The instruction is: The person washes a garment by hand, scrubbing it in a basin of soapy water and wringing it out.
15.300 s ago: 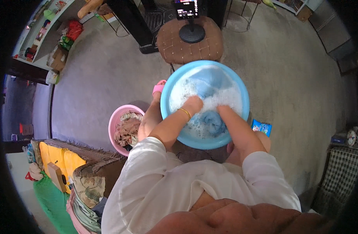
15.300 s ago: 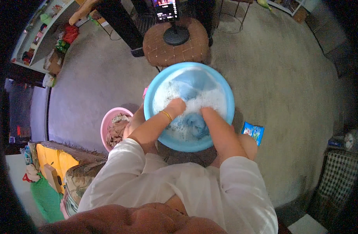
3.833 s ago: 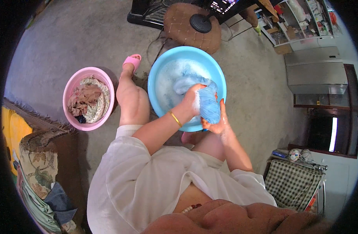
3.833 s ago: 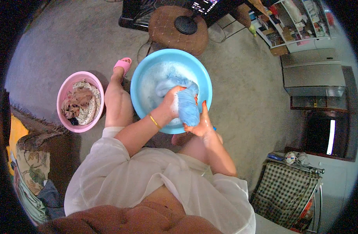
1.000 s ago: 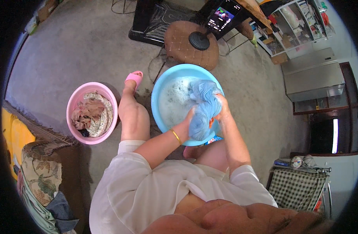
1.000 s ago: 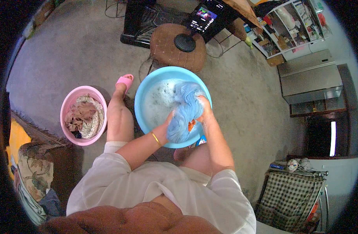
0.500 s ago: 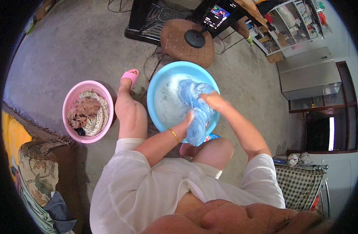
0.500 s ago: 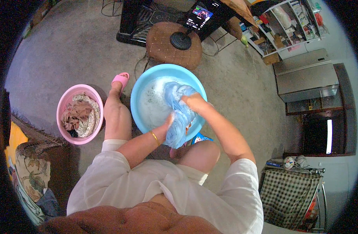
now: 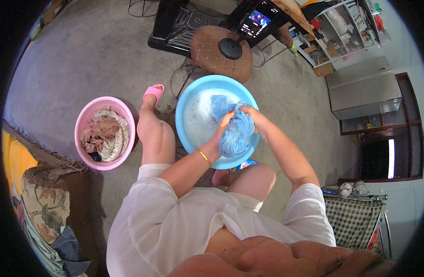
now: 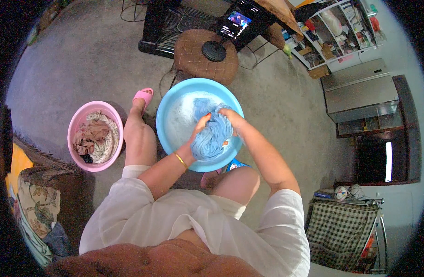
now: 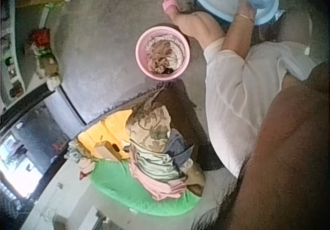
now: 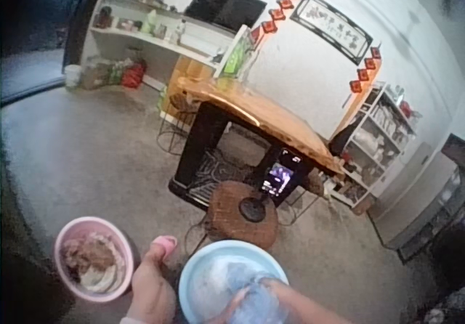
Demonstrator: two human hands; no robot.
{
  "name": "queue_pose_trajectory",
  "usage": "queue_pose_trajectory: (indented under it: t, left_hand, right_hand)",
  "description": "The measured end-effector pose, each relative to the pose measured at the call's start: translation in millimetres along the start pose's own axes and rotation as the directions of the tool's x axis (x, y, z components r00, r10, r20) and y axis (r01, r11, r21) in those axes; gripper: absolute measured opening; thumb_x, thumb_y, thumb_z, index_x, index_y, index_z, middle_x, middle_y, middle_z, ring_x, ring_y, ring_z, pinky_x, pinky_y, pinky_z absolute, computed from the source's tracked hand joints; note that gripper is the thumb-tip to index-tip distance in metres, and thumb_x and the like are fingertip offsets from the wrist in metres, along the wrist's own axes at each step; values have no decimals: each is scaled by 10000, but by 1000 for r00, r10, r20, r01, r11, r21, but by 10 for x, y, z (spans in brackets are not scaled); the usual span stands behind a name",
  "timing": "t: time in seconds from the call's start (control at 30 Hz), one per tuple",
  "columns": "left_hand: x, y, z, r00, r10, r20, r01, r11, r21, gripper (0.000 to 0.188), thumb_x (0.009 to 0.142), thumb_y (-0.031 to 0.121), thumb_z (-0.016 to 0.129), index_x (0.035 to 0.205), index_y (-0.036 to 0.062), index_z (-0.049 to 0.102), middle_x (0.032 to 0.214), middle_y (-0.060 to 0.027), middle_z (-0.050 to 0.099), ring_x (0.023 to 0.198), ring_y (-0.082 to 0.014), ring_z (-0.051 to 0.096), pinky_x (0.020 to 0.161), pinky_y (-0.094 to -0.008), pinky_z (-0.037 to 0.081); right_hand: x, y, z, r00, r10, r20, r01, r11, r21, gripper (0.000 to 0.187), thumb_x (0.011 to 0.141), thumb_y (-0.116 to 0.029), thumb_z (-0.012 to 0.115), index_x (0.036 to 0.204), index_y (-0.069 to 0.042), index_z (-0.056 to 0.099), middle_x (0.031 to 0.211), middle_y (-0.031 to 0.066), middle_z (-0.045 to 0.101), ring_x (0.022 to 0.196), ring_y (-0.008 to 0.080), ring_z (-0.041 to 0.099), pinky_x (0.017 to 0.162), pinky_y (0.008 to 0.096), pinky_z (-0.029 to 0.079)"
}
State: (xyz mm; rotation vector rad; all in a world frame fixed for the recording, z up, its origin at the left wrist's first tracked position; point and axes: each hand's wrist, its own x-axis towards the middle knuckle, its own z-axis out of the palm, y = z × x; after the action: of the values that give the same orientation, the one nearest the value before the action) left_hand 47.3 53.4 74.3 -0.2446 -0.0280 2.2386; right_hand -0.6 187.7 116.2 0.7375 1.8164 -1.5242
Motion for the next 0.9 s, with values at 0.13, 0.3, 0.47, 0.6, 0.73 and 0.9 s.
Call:
queue_pose_trajectory:
  t: [0.13, 0.3, 0.47, 0.6, 0.73, 0.9]
  left_hand:
    - [9, 86, -71, 993, -75, 86, 70, 996, 57, 360, 821, 348, 461, 1005, 49, 543, 861, -134, 599, 783, -290, 603, 751, -527, 477]
    - [-129, 158, 108, 955, -248, 161, 231, 966, 115, 320, 821, 301, 462, 984, 40, 548, 883, -135, 601, 803, -297, 593, 749, -498, 474]
    - [-20, 63, 4, 928, -227, 296, 248, 968, -35, 337, 818, 311, 453, 991, 37, 548, 920, -151, 600, 863, -321, 578, 783, -517, 457]
    - [64, 52, -104, 898, -153, 413, 260, 941, -218, 351, 816, 319, 446, 997, 35, 548, 949, -163, 599, 911, -341, 567, 810, -532, 444]
    - [99, -48, -131, 908, -124, 400, 230, 946, -230, 353, 817, 320, 443, 1001, 36, 545, 965, -164, 595, 936, -339, 558, 826, -526, 435]
    - [19, -229, -113, 959, -49, 278, 71, 995, -68, 340, 823, 313, 445, 1005, 41, 539, 968, -150, 587, 938, -311, 550, 831, -490, 430]
  right_hand:
    - [-127, 20, 132, 997, 9, -72, -1, 995, 103, 376, 830, -285, 415, 1045, -4, 543, 933, 137, 608, 828, 216, 604, 734, 380, 474]
    - [-91, -14, 17, 999, 24, -30, -31, 961, -275, 415, 828, -332, 399, 1053, -16, 545, 934, 144, 609, 830, 220, 589, 733, 371, 459]
    - [-88, -24, -108, 991, -116, 67, 133, 772, -621, 511, 810, -421, 391, 1095, -19, 526, 964, 134, 601, 841, 213, 567, 714, 372, 442]
    - [-374, 89, 3, 998, -29, 60, 39, 986, -164, 681, 802, -608, 327, 1174, -61, 486, 1039, 89, 578, 912, 211, 543, 763, 405, 433]
    - [-452, 558, 17, 981, -110, 159, 21, 878, 478, 757, 763, -708, 335, 1198, -105, 480, 1107, 66, 551, 969, 235, 526, 799, 385, 438]
    - [-123, 958, 603, 866, -483, 126, 33, 308, 951, 607, 814, -618, 359, 1145, -137, 523, 1118, 62, 541, 1030, 245, 505, 891, 418, 400]
